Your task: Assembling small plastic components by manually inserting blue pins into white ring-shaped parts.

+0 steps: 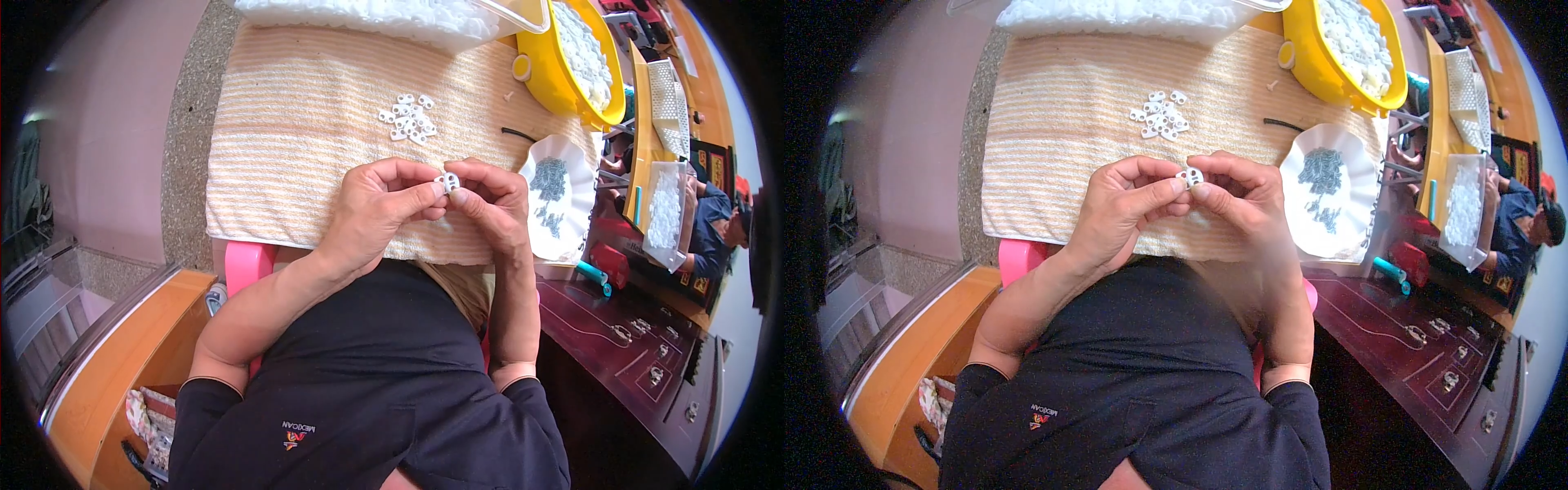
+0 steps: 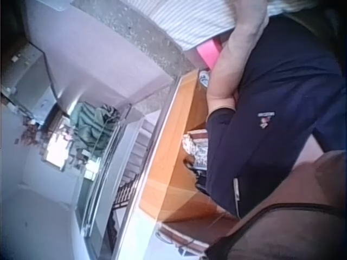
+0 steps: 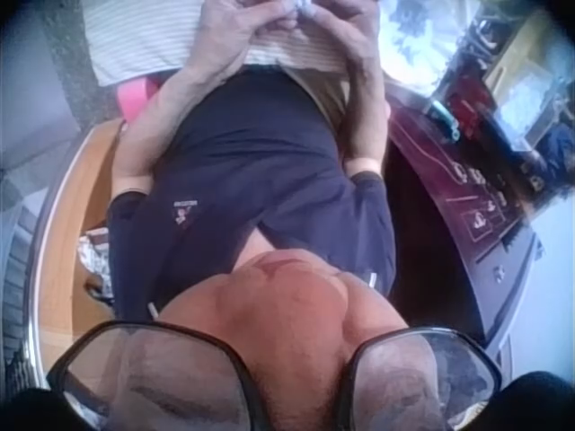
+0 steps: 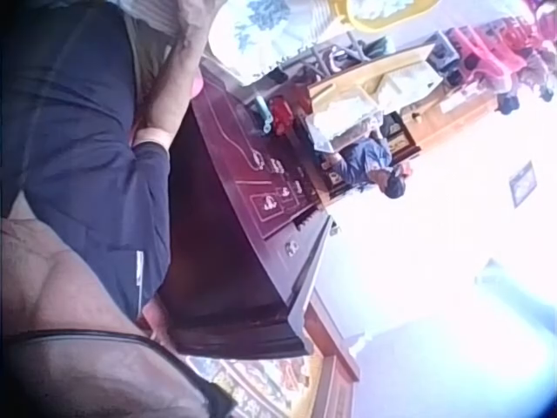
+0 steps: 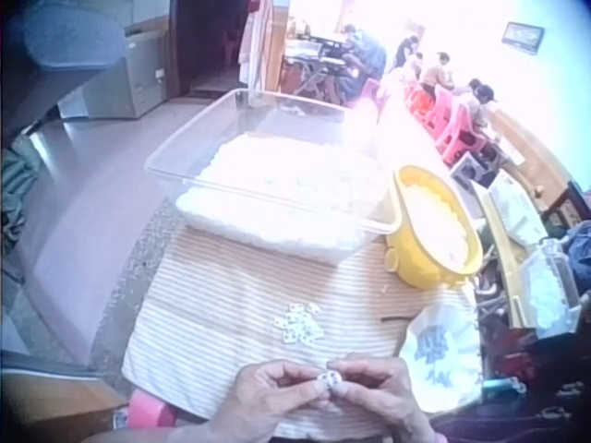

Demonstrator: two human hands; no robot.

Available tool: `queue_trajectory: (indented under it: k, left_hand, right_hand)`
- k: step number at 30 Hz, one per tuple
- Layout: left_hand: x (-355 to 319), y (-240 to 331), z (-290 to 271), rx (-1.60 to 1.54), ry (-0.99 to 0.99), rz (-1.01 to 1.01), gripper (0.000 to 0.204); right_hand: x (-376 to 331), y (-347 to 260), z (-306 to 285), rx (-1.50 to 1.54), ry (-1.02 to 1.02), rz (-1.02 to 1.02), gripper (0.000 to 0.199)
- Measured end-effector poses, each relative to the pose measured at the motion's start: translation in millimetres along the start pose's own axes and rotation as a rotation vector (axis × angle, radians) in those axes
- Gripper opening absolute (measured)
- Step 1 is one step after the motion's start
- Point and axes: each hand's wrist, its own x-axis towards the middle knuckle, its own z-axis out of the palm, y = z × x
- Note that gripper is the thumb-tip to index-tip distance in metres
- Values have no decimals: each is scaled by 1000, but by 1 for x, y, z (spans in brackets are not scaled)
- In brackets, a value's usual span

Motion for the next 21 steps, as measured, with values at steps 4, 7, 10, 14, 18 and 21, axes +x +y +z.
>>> queue_trajectory:
  k: [4, 7, 10, 14, 18, 21]
  left_hand:
    - [1, 0, -1, -32, -29, -8, 15]
    - [0, 1, -1, -55, -42, -35, 16]
    - [-1, 2, -1, -87, -56, -67, 16]
    - [0, 1, -2, -158, -115, -87, 16]
    - [0, 3, -1, -157, -138, -98, 14]
    - [0, 3, -2, -164, -152, -93, 12]
  right_hand:
    - [-1, 1, 0, 31, 10, 5, 30]
    - [-2, 1, 0, 64, 8, 16, 32]
    - [-2, 0, 2, 117, -2, 6, 32]
    - [-3, 0, 2, 135, -16, -7, 33]
    - [1, 5, 3, 145, -34, -87, 33]
    - [1, 3, 6, 135, -59, -132, 33]
